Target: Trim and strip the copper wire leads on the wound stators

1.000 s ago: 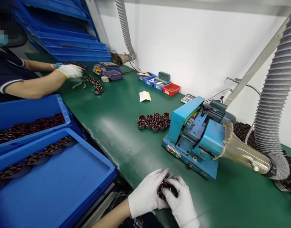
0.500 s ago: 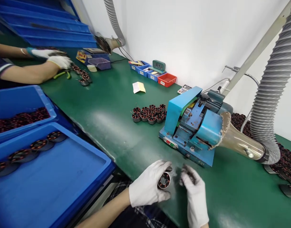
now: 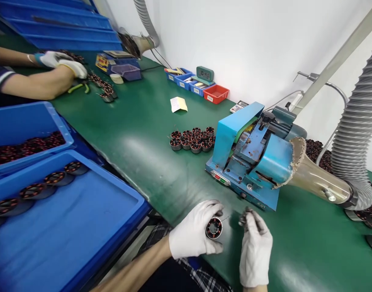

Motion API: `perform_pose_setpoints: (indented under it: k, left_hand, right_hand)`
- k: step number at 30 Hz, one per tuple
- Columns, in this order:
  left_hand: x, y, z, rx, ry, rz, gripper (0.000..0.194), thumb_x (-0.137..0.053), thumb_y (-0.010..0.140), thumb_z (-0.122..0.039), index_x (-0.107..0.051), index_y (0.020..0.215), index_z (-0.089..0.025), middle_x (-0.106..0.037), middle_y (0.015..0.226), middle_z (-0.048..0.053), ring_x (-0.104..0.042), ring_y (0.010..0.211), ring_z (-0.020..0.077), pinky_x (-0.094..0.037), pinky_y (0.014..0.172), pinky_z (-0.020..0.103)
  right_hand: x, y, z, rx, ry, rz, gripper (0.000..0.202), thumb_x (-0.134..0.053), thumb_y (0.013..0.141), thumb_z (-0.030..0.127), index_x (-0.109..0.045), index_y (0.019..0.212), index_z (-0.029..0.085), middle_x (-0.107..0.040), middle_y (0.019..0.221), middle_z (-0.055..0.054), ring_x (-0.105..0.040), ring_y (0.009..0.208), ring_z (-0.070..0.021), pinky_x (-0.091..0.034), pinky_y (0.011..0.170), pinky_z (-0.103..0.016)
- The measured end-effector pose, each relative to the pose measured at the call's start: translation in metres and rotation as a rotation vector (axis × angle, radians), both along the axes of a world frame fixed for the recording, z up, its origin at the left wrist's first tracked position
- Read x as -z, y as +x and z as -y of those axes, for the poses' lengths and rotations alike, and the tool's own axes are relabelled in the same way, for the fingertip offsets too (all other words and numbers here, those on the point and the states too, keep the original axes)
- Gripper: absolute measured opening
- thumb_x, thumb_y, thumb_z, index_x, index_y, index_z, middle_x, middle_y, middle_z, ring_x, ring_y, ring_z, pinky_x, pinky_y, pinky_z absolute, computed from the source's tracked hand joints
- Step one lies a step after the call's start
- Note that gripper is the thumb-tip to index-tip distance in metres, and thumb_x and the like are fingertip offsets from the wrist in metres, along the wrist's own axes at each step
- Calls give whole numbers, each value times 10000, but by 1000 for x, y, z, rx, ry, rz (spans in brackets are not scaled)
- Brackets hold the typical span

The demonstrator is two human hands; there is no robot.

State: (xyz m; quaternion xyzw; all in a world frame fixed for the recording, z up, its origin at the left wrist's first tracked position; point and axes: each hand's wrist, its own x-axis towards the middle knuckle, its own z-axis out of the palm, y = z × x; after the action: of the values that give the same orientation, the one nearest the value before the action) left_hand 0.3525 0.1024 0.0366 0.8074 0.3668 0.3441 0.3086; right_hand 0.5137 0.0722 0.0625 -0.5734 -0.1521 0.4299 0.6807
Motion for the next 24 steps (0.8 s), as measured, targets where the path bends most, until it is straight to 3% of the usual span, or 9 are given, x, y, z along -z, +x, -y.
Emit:
perform_pose_setpoints:
  k: [3,5,8,12,13,14,16,19,24]
  left_hand:
    - [3,-6,-7,123,-60,-30,893,-774,549,-302,-307,1294,-150,-532,1178,134,-508,1082,288,-421,951,432]
    - [3,-8,-10,153,-106,-84,850,-766,582,-302,-325,1291,-143,-558,1146,128,-533,1044,283,-437,928,426]
    - [-1,-6,-10,164,-117,-127,789,-772,585,-361,-389,1241,-149,-593,1052,98,-558,967,275,-446,891,422]
    - [-6,-1,-5,116,-92,-136,675,-742,599,-471,-463,1137,-175,-603,962,79,-574,890,270,-447,850,430]
    - [-7,-1,-4,99,-83,-131,676,-736,595,-487,-465,1131,-178,-600,974,85,-571,906,279,-440,859,441]
    - [-7,-1,-4,89,-72,-122,701,-734,585,-497,-457,1144,-177,-596,996,93,-565,930,289,-430,874,453]
    - [-6,-4,-5,107,-51,-102,776,-732,580,-486,-410,1210,-169,-582,1067,112,-548,987,302,-407,916,467]
    - [-2,-9,-9,210,-41,-112,846,-718,622,-396,-300,1316,-153,-546,1180,134,-517,1073,299,-381,968,449]
    - [3,-9,-10,242,-51,-179,861,-657,646,-267,-205,1367,-136,-606,1054,93,-567,963,255,-431,910,397]
  right_hand:
    - [15,-12,4,-328,-129,276,327,-770,588,315,-693,864,158,-694,854,-76,-633,753,-199,-527,695,-316]
    - [23,-23,4,-384,-103,458,230,-720,643,343,-703,786,164,-689,823,-75,-625,767,-209,-512,735,-338]
    - [14,-26,1,-238,-66,502,192,-690,683,344,-695,753,165,-684,782,-71,-613,704,-187,-511,673,-318]
    - [-24,-1,0,119,87,324,134,-694,706,305,-662,804,221,-680,777,-7,-598,645,-127,-506,629,-266]
    - [-31,6,1,119,85,348,128,-692,708,295,-663,813,229,-680,786,-4,-604,661,-125,-507,644,-262]
    - [-35,11,3,34,53,407,149,-703,691,286,-672,823,227,-683,803,-14,-615,681,-136,-511,655,-265]
    - [-34,14,6,-343,-45,593,286,-759,589,262,-696,863,210,-686,873,-56,-636,751,-191,-526,682,-293]
    - [-19,2,11,-802,-85,840,471,-768,511,225,-690,976,232,-655,999,-74,-624,887,-253,-520,781,-349]
    - [-1,-25,15,-687,-109,962,190,-634,698,280,-709,871,259,-634,969,-68,-620,850,-223,-514,762,-340]
